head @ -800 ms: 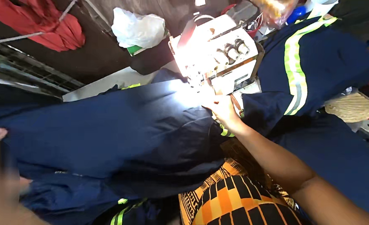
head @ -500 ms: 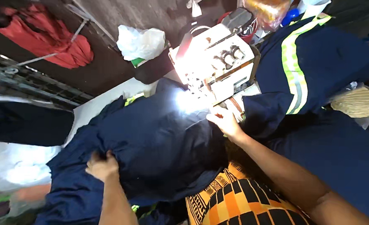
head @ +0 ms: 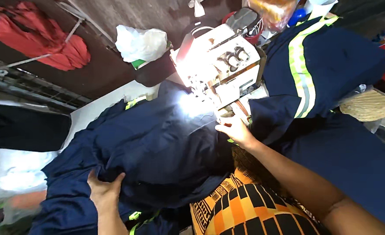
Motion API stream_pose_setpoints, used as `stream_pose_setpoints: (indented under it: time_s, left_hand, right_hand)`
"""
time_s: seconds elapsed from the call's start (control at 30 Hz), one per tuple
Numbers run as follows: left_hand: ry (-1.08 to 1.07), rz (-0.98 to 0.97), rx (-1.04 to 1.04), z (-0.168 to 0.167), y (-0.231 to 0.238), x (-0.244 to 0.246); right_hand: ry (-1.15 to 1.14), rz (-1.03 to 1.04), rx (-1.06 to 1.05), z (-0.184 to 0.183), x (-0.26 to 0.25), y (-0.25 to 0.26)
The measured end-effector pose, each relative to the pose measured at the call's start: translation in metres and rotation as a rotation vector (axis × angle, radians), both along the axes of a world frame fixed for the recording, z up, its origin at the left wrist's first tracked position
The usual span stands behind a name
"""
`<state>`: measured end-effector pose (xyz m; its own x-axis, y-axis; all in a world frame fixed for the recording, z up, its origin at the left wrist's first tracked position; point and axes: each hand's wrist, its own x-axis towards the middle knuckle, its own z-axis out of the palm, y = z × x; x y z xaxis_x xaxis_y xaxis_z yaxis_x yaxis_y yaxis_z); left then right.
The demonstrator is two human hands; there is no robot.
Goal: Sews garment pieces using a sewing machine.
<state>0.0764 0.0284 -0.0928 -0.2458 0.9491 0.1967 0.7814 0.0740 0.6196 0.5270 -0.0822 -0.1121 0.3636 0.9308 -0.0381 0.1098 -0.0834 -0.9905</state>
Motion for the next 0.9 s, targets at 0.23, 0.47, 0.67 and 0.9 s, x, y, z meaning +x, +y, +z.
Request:
stream_pose_setpoints:
  time_s: [0.23, 0.47, 0.67, 0.9]
  left_hand:
    - [-0.452, 0.014, 0.275, 0.046, -0.013, -0.025]
    - [-0.521, 0.037, 0.299, 0.055, -0.016, -0.027]
    - [-0.534, -0.032, 0.287, 0.058, -0.017, -0.031]
    - [-0.482, -0.076, 0.316, 0.084, -0.004, -0.034]
  right_hand:
    - [0.204, -0.03, 0.084, 0.013, -0.003, -0.009]
    - [0.231, -0.068, 0.136, 0.005, -0.006, -0.009]
    - [0.134, -0.105, 0.101, 0.013, -0.004, -0.003]
    - [-0.023, -0.123, 0.113, 0.029, 0.003, 0.021]
